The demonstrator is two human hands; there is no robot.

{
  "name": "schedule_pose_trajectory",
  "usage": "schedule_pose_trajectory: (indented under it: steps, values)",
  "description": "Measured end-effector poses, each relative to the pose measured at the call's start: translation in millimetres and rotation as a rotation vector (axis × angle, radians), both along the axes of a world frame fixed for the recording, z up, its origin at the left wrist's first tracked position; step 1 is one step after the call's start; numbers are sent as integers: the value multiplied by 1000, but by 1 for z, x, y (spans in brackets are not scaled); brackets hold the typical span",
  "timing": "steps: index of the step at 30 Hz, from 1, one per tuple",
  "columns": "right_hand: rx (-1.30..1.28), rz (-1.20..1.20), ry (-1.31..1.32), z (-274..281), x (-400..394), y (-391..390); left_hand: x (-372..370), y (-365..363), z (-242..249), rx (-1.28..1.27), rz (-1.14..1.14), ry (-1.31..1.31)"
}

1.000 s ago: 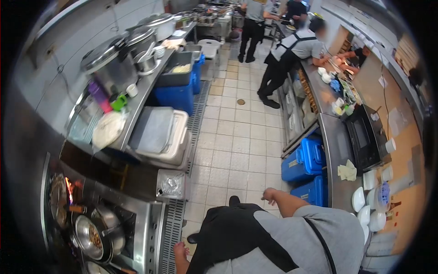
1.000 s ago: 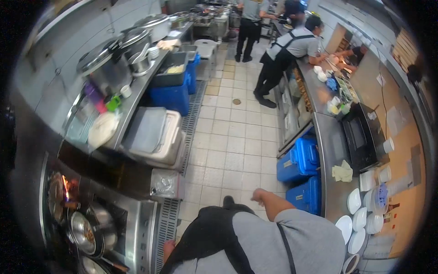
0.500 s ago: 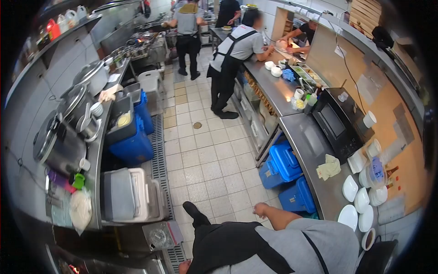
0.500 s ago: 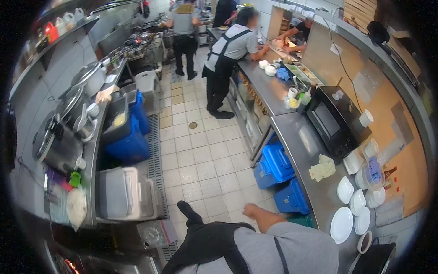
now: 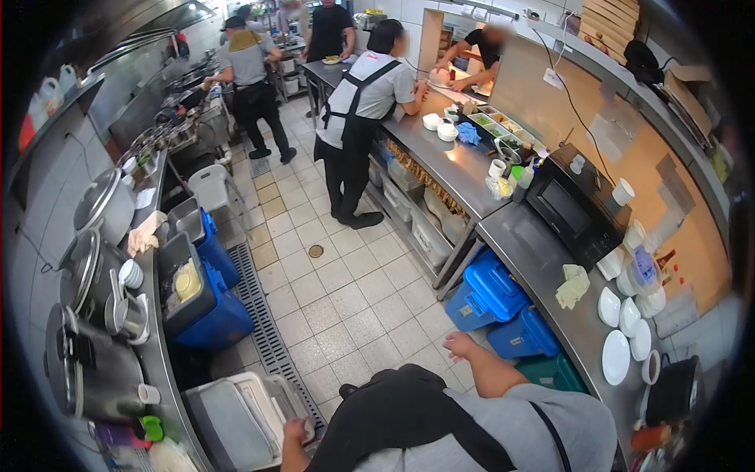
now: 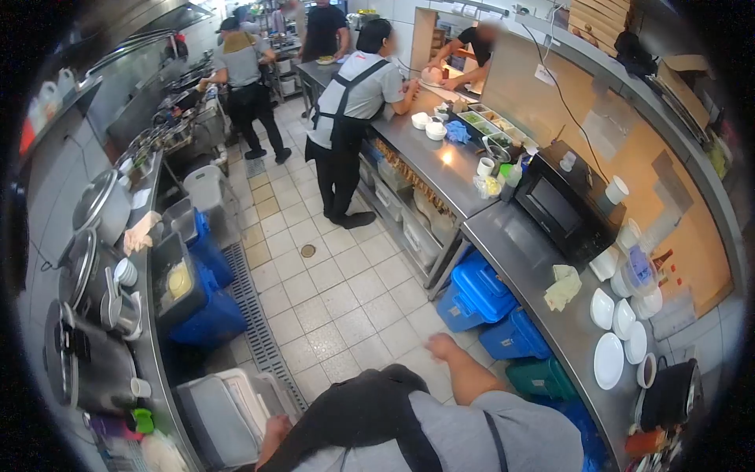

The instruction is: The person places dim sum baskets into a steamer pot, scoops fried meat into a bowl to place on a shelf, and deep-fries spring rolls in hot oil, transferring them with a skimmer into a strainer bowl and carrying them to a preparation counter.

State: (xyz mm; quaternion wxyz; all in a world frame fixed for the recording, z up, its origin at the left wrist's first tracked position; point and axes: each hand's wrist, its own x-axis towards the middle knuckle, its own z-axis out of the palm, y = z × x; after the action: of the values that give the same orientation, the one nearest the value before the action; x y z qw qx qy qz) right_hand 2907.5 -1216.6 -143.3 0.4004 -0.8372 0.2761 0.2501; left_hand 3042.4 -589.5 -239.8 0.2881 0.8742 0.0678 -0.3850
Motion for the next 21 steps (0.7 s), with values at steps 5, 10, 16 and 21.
schedule_pose_trajectory:
  steps: [5,10,16,21]
  values:
    - [258,-493,5,86,56,51,121,-41,66,-257,488,79]
    - [236,-408,498,-20,10,9,175,-108,92,-305,408,78]
    - [129,-543,527,-9,26,-41,189,-122,29,-270,73,31]
    - [52,-171,242,-66,112,-100,207,-113,-3,47,-596,-16]
